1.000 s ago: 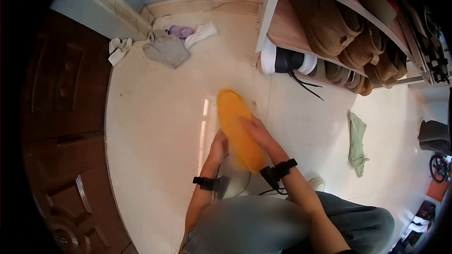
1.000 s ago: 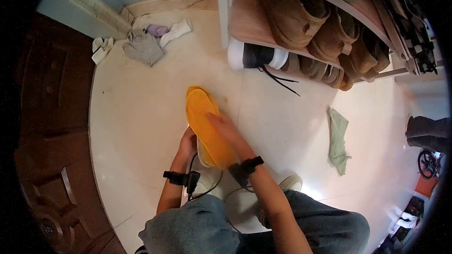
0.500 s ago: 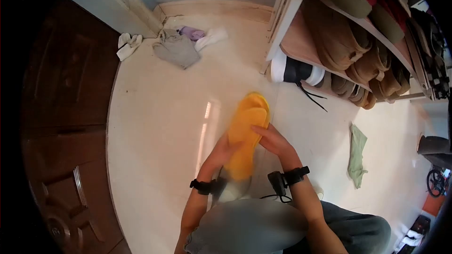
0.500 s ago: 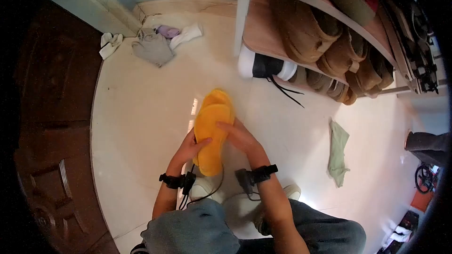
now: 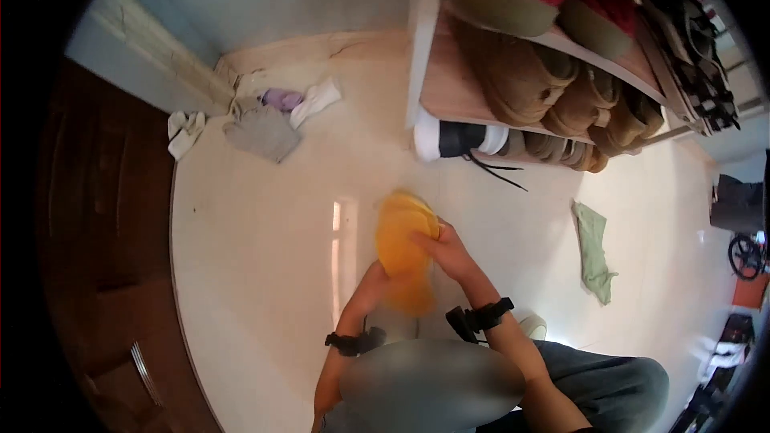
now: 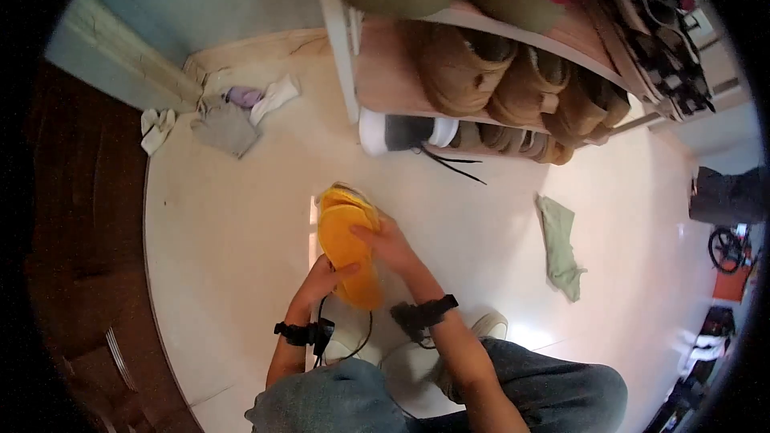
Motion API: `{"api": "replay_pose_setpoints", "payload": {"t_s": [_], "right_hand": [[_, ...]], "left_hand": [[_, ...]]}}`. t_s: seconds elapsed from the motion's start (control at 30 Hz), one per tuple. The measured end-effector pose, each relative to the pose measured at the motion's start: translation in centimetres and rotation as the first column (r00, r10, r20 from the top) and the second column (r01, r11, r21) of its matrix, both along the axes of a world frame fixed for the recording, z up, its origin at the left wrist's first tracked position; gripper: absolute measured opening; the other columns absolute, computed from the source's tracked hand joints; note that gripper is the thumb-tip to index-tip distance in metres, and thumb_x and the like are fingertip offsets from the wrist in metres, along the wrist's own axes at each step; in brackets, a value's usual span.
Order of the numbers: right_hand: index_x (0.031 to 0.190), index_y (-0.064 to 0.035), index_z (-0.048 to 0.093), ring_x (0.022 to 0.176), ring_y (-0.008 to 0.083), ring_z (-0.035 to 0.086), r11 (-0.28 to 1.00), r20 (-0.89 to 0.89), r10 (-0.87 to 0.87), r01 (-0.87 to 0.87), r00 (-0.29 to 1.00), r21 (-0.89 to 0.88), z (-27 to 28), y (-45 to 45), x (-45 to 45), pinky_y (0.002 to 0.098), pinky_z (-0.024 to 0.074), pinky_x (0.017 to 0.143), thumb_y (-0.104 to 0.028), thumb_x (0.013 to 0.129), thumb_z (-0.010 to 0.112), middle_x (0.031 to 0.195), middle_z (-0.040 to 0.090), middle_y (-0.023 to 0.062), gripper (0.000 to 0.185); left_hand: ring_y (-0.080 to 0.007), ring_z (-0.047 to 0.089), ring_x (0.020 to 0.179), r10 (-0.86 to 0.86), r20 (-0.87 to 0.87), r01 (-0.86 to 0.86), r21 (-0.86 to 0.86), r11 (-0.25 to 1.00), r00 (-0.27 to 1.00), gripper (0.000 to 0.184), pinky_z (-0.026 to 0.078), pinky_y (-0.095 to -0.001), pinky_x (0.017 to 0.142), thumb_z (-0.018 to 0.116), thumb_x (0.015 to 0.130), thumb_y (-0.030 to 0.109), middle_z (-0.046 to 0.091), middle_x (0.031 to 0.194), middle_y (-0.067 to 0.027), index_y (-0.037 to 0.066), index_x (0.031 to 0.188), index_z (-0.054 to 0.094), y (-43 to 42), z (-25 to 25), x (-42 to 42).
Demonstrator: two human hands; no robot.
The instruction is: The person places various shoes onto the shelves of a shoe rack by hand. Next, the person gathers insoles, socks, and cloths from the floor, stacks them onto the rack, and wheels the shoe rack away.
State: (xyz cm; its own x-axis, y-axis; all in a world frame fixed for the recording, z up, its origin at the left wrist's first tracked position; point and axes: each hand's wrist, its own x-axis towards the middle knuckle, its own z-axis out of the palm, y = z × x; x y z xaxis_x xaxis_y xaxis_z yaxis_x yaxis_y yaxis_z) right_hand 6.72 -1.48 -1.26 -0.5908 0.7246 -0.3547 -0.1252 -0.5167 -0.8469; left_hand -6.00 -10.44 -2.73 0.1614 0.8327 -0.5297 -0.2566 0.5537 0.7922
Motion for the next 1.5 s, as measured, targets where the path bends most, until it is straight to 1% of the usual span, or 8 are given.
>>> {"api": "replay_pose_setpoints", "payload": {"t_s": [0.2,0.4,0.6,0.7,0.97,1.33,1.47,1.5], "right_hand": [[0.102,-0.0004,0.044,0.089,0.0118,0.046,0.984,-0.187,-0.091,0.118,0.978,0.136,3.0,2.7,1.7,0.0243,0.0367,0.079,-0.007,0.071,0.055,0.096,0.05,0.0041,0.034],[0.101,-0.0021,0.045,0.091,0.0144,0.046,0.985,-0.311,-0.066,0.111,0.948,0.131,4.5,2.9,5.8,0.0258,0.0368,0.079,-0.005,0.07,0.055,0.097,0.05,0.0042,0.033],[0.102,-0.0019,0.044,0.093,0.0174,0.047,0.876,-0.476,-0.454,0.476,0.753,-0.082,3.7,1.8,12.2,0.0298,0.0367,0.081,-0.004,0.069,0.055,0.098,0.05,0.0056,0.035],[0.102,-0.0015,0.044,0.093,0.018,0.047,0.838,-0.529,-0.525,0.512,0.667,-0.186,2.7,0.8,12.9,0.0312,0.0365,0.082,-0.004,0.069,0.055,0.098,0.05,0.0061,0.035],[0.103,-0.0032,0.043,0.094,0.0167,0.046,0.778,-0.445,-0.62,0.579,0.646,-0.243,2.1,-1.9,16.3,0.0291,0.0356,0.082,-0.006,0.07,0.056,0.099,0.049,0.0049,0.036],[0.107,-0.0024,0.04,0.094,0.0154,0.045,0.792,-0.439,-0.589,0.593,0.679,-0.146,2.8,-1.1,16.6,0.0268,0.0356,0.082,-0.009,0.071,0.056,0.102,0.047,0.0053,0.04],[0.109,-0.0024,0.038,0.094,0.0136,0.045,0.835,-0.483,-0.519,0.538,0.705,-0.112,4.7,-0.6,15.5,0.0255,0.0368,0.08,-0.012,0.073,0.055,0.102,0.047,0.0049,0.041],[0.11,-0.0023,0.037,0.092,0.0126,0.046,0.851,-0.502,-0.481,0.52,0.719,-0.072,4.8,-0.5,15.2,0.0252,0.0375,0.079,-0.014,0.074,0.055,0.101,0.048,0.0044,0.042]], "left_hand": [[-0.0131,0.05,0.082,-0.034,-0.211,0.071,0.17,0.983,0.977,0.03,0.041,-0.0248,0.07,0.052,0.075,0.011,0.053,0.092,-0.0054,0.0,0.102,0.045,2.8,3.4,1.0],[-0.0193,0.048,0.094,-0.269,-0.696,0.541,0.202,0.816,0.666,0.035,0.037,-0.029,0.079,0.049,0.075,0.01,0.049,0.103,-0.0138,0.0,0.107,0.039,5.3,9.5,1.5],[-0.0189,0.026,0.115,0.021,-0.636,0.467,0.588,0.66,0.772,0.046,0.018,-0.0276,0.094,0.04,0.082,0.022,0.027,0.124,-0.012,0.002,0.12,0.027,15.3,11.4,1.2],[-0.019,0.025,0.114,0.295,-0.096,-0.222,0.453,0.864,0.951,0.046,0.015,-0.0302,0.096,0.035,0.084,0.03,0.028,0.123,-0.0112,0.004,0.121,0.026,22.8,14.2,3.5],[-0.0198,0.026,0.113,-0.004,-0.018,0.009,0.318,0.948,1.0,0.044,0.016,-0.0305,0.095,0.034,0.084,0.028,0.03,0.122,-0.011,0.004,0.119,0.028,29.1,11.2,0.7],[-0.0209,0.028,0.112,0.394,-0.033,-0.282,0.645,0.71,0.918,0.04,0.018,-0.0308,0.094,0.033,0.084,0.026,0.033,0.119,-0.0108,0.004,0.118,0.03,24.7,9.7,1.5],[-0.0225,0.028,0.111,0.363,-0.588,0.35,0.764,0.542,0.723,0.038,0.021,-0.0313,0.093,0.033,0.084,0.019,0.031,0.119,-0.0116,0.003,0.118,0.028,13.8,7.3,5.5],[-0.0223,0.029,0.111,0.169,-0.488,0.288,0.723,0.628,0.857,0.042,0.019,-0.0312,0.093,0.037,0.082,0.02,0.031,0.119,-0.0128,0.002,0.118,0.026,11.2,7.4,7.0]]}}
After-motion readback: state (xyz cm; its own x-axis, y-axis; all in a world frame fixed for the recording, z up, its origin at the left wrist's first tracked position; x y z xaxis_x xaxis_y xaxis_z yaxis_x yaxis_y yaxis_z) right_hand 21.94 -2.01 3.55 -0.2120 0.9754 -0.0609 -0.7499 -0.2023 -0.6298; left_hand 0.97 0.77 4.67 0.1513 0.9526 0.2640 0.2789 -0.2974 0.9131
